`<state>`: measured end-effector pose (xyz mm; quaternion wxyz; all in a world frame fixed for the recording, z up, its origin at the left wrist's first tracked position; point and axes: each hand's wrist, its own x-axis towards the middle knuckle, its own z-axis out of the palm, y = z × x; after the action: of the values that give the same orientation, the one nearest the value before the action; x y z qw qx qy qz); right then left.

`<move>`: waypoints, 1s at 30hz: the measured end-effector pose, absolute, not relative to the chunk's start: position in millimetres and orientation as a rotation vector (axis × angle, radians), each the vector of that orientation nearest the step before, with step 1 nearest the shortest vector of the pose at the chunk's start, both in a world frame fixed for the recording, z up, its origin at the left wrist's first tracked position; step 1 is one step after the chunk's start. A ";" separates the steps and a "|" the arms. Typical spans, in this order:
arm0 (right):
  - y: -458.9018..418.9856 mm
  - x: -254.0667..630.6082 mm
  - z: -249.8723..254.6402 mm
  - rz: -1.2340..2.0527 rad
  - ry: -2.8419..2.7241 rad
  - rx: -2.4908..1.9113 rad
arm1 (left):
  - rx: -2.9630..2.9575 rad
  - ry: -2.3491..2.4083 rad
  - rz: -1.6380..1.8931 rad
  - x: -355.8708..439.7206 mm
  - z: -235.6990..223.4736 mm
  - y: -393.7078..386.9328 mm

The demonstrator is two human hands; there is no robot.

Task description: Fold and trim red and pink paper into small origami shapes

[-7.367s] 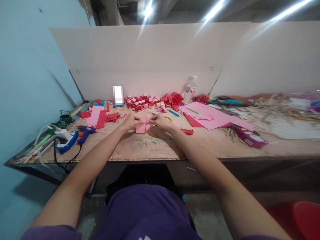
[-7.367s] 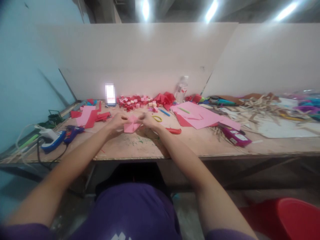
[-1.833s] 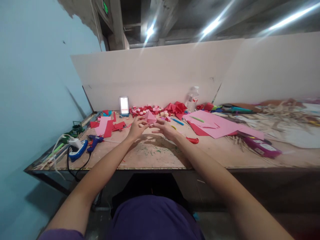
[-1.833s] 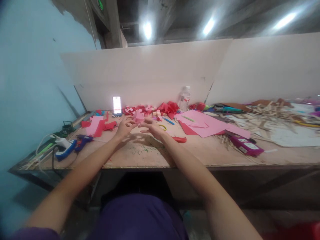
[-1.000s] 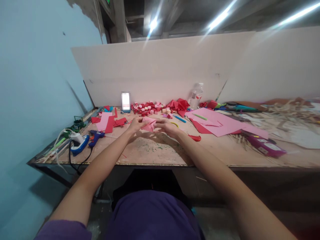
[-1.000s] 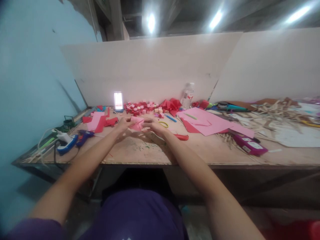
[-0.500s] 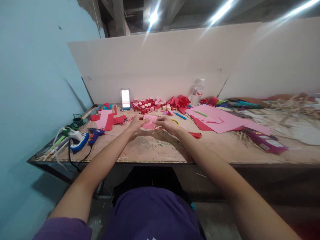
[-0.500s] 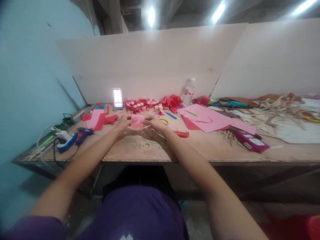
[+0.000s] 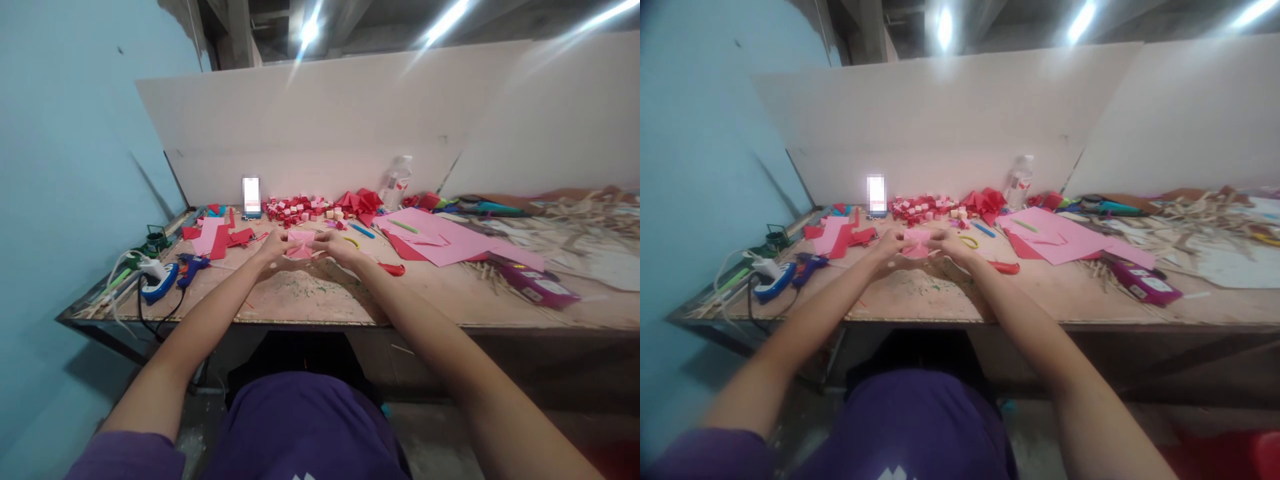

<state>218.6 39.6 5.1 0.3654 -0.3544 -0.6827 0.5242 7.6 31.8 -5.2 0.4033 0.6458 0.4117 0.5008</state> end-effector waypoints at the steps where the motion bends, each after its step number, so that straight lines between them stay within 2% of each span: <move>1: 39.4 218.3 5.0 1.343 -1.757 -0.913 | 1.639 1.047 1.260 7.6 -4.9 31.6; 17: 39.8 219.1 5.9 1.261 -1.724 -0.905 | 1.711 1.072 1.220 8.4 3.3 23.9; 30: 35.6 216.3 11.4 1.352 -1.521 -0.852 | 1.711 1.112 1.216 5.8 -3.5 30.3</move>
<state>216.3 35.6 11.4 0.4508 -0.3445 -0.6154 0.5472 5.8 30.3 -3.5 0.3739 0.6680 0.4341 0.4749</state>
